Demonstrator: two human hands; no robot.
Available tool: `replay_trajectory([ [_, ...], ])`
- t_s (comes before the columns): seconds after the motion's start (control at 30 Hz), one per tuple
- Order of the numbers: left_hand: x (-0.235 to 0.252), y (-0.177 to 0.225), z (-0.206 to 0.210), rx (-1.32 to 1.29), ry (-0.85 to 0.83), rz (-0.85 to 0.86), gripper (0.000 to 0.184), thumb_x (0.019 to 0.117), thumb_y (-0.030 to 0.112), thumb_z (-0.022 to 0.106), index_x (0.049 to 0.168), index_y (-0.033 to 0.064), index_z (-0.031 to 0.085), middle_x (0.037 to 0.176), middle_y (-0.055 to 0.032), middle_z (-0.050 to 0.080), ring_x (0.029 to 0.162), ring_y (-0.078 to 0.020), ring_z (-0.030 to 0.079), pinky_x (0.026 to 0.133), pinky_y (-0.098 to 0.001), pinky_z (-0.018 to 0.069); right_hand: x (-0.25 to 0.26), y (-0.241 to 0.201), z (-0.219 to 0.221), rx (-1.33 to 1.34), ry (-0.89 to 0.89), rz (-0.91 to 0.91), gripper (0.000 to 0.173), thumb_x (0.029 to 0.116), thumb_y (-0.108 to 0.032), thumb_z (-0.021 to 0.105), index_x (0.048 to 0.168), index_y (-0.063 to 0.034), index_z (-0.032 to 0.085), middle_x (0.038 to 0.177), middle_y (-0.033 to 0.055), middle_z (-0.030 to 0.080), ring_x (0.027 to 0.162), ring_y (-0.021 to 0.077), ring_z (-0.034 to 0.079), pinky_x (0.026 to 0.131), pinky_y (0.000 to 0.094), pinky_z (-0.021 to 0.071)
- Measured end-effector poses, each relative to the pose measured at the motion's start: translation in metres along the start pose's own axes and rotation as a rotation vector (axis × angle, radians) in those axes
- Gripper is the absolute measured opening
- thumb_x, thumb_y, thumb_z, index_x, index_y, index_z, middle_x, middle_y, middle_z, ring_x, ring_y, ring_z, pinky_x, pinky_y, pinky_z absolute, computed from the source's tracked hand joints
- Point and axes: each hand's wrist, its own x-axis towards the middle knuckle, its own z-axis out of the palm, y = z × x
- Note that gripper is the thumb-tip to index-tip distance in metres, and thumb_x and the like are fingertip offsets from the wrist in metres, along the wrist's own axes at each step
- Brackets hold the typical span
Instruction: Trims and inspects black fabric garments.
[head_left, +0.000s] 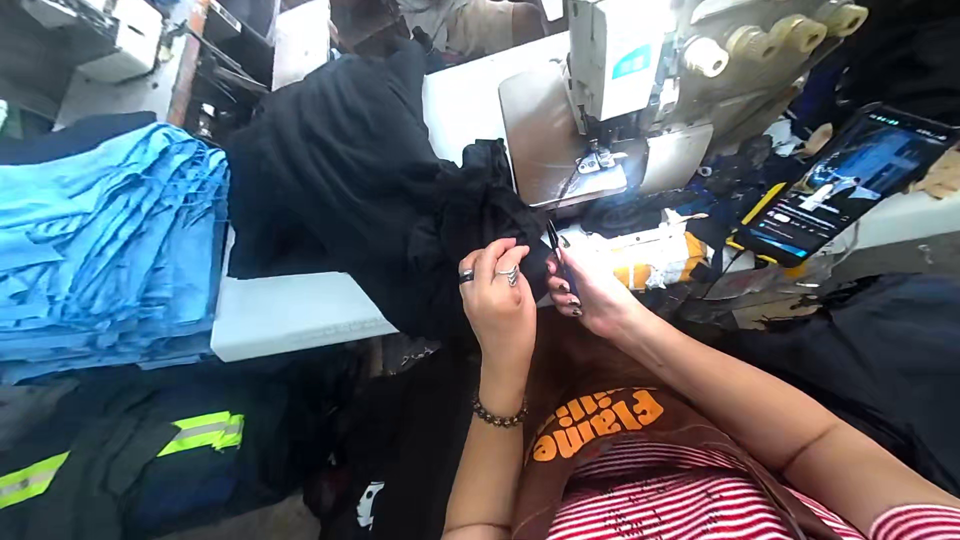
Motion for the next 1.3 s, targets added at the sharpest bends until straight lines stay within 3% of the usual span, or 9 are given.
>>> replay_trajectory([
  [0.5, 0.003, -0.002, -0.001, -0.02, 0.016, 0.011, 0.026, 0.0939, -0.004, 0.058, 0.101, 0.0085, 0.079, 0.118, -0.0062, 0.073, 0.115, -0.0239, 0.062, 0.099, -0.0376, 0.0479, -0.002, 0.005, 0.007, -0.061, 0.006, -0.081, 0.039, 0.1115, -0.037, 0.038, 0.087, -0.0114, 0.056, 0.058, -0.0053, 0.045, 0.044, 0.002, 0.04, 0.042, 0.0152, 0.034],
  [0.6, 0.001, -0.001, -0.006, -0.082, -0.057, 0.035, 0.023, 0.0925, -0.003, 0.058, 0.091, 0.0083, 0.077, 0.117, -0.0039, 0.073, 0.119, -0.0229, 0.062, 0.103, -0.0398, 0.0467, -0.003, -0.01, 0.015, -0.142, -0.024, -0.179, 0.041, 0.1096, -0.042, 0.042, 0.084, -0.0142, 0.056, 0.057, -0.0071, 0.041, 0.043, 0.0013, 0.035, 0.041, 0.0157, 0.0315],
  [0.8, 0.013, -0.023, -0.025, -0.118, -0.463, 0.411, 0.023, 0.0939, -0.001, 0.058, 0.08, 0.0101, 0.073, 0.133, -0.0029, 0.069, 0.147, -0.0278, 0.043, 0.121, -0.0691, 0.0143, -0.038, -0.058, -0.006, -0.237, -0.064, -0.596, 0.044, 0.1107, -0.047, 0.031, 0.09, -0.0182, 0.057, 0.063, -0.0079, 0.044, 0.044, 0.001, 0.035, 0.041, 0.0153, 0.0312],
  [0.93, 0.023, -0.023, -0.035, -0.149, -0.594, 0.546, 0.023, 0.0985, 0.002, 0.055, 0.093, 0.0117, 0.076, 0.123, -0.0037, 0.074, 0.14, -0.0278, 0.052, 0.12, -0.0706, 0.0178, -0.051, -0.055, -0.034, -0.291, 0.002, -0.628, 0.039, 0.1026, -0.057, 0.05, 0.093, -0.0208, 0.059, 0.066, -0.0102, 0.047, 0.049, 0.0005, 0.041, 0.047, 0.017, 0.0391],
  [1.03, 0.046, -0.018, -0.049, -0.171, -0.548, 0.597, 0.025, 0.1004, 0.002, 0.053, 0.098, 0.0095, 0.077, 0.122, -0.007, 0.074, 0.135, -0.029, 0.057, 0.12, -0.0651, 0.0255, -0.057, -0.039, -0.032, -0.548, 0.057, -0.719, 0.009, 0.1002, -0.023, 0.062, 0.099, -0.0141, 0.064, 0.072, -0.0092, 0.061, 0.055, -0.0019, 0.051, 0.053, 0.0167, 0.0465],
  [1.13, 0.081, -0.012, -0.06, -0.162, -0.493, 0.66, 0.026, 0.1007, 0.001, 0.051, 0.098, 0.0064, 0.077, 0.118, -0.0088, 0.074, 0.128, -0.0291, 0.062, 0.117, -0.0583, 0.0338, -0.047, -0.032, -0.014, -1.08, 0.079, -1.032, 0.018, 0.0968, -0.004, 0.06, 0.109, -0.0031, 0.073, 0.098, 0.0011, 0.072, 0.08, 0.004, 0.065, 0.073, 0.0227, 0.0561],
  [1.2, 0.107, -0.012, -0.054, -0.053, -0.55, 0.744, 0.026, 0.1008, 0.001, 0.05, 0.1, 0.0068, 0.075, 0.116, -0.0077, 0.075, 0.131, -0.0294, 0.059, 0.118, -0.0602, 0.0291, -0.035, -0.034, -0.004, -1.384, 0.006, -1.04, 0.035, 0.0968, -0.007, 0.064, 0.131, -0.0048, 0.067, 0.124, 0.0088, 0.071, 0.111, 0.0182, 0.069, 0.097, 0.0389, 0.0563],
  [1.23, 0.12, -0.016, -0.047, 0.074, -0.601, 0.777, 0.027, 0.1025, 0.002, 0.048, 0.104, 0.0078, 0.074, 0.116, -0.0075, 0.075, 0.134, -0.0313, 0.057, 0.12, -0.0631, 0.0248, -0.029, -0.033, -0.002, -1.502, -0.042, -0.94, 0.044, 0.0988, -0.014, 0.064, 0.142, -0.0073, 0.059, 0.126, 0.0083, 0.07, 0.112, 0.0209, 0.069, 0.097, 0.0435, 0.0556],
  [1.3, 0.143, -0.037, -0.036, 0.327, -0.728, 0.778, 0.027, 0.101, 0.002, 0.047, 0.106, 0.004, 0.074, 0.11, -0.0148, 0.075, 0.133, -0.0425, 0.056, 0.119, -0.072, 0.0176, -0.021, -0.029, -0.006, -1.604, -0.142, -0.762, 0.048, 0.1, -0.021, 0.065, 0.144, -0.0069, 0.055, 0.109, 0.0108, 0.073, 0.094, 0.0261, 0.072, 0.082, 0.0504, 0.0591],
])
